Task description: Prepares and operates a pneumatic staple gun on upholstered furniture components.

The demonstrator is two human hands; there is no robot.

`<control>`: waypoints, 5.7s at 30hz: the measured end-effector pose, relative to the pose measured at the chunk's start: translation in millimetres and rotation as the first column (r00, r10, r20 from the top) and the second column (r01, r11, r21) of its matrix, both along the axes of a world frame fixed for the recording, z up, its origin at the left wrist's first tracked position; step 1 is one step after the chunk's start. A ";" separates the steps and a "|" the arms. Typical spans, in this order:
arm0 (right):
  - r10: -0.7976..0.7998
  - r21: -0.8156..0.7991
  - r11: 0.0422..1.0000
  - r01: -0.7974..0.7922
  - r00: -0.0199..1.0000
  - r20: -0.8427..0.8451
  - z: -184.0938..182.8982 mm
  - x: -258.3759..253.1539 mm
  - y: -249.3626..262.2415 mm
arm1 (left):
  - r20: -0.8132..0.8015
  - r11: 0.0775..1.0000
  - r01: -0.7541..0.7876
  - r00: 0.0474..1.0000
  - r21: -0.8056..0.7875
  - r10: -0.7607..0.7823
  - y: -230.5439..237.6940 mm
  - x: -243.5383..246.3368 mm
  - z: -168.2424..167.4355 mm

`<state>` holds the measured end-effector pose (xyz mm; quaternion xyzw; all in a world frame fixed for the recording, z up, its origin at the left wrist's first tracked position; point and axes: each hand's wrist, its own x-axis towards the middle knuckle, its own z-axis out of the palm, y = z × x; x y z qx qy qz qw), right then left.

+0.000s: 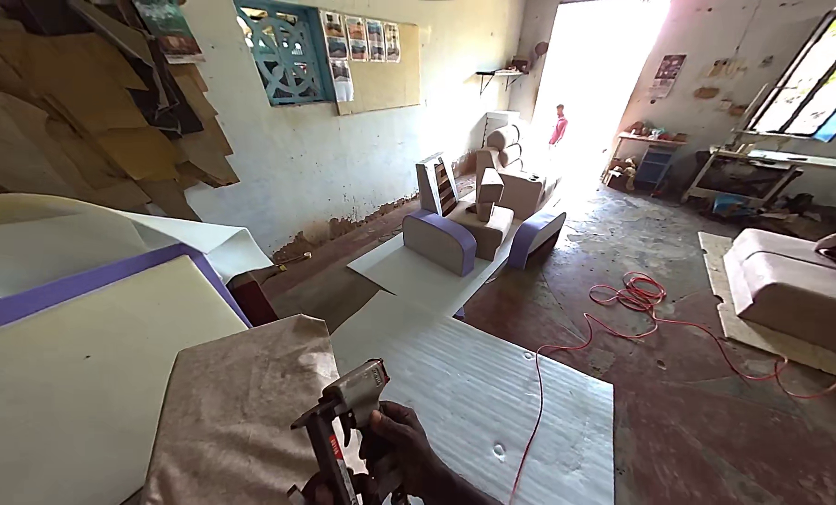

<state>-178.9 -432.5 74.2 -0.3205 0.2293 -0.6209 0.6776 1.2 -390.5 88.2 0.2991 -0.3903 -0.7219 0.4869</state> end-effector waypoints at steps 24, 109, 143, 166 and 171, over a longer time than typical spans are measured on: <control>-0.101 0.259 0.964 0.056 0.982 0.162 -27.7 -7.3 -0.6 | 0.381 0.944 -0.070 0.903 -0.323 0.198 -36.4 -30.2 71.9; -0.248 0.493 0.847 0.198 0.968 0.038 -69.8 17.7 -58.2 | 0.984 0.973 0.178 0.128 -0.146 0.124 -200.3 -44.4 30.4; -0.097 0.436 0.898 0.058 0.993 0.067 -66.7 19.0 -63.8 | 0.666 0.980 0.035 0.739 -0.194 0.105 -145.6 -12.1 36.3; -0.089 0.299 0.953 0.052 0.990 0.112 -41.4 3.5 -79.0 | 0.490 0.532 0.144 0.635 -0.834 0.597 -102.6 -27.7 -1.0; -0.020 0.242 0.970 0.012 0.999 0.029 -43.4 1.0 -58.0 | 0.494 0.562 0.043 0.536 -0.826 0.685 -99.0 -40.4 10.1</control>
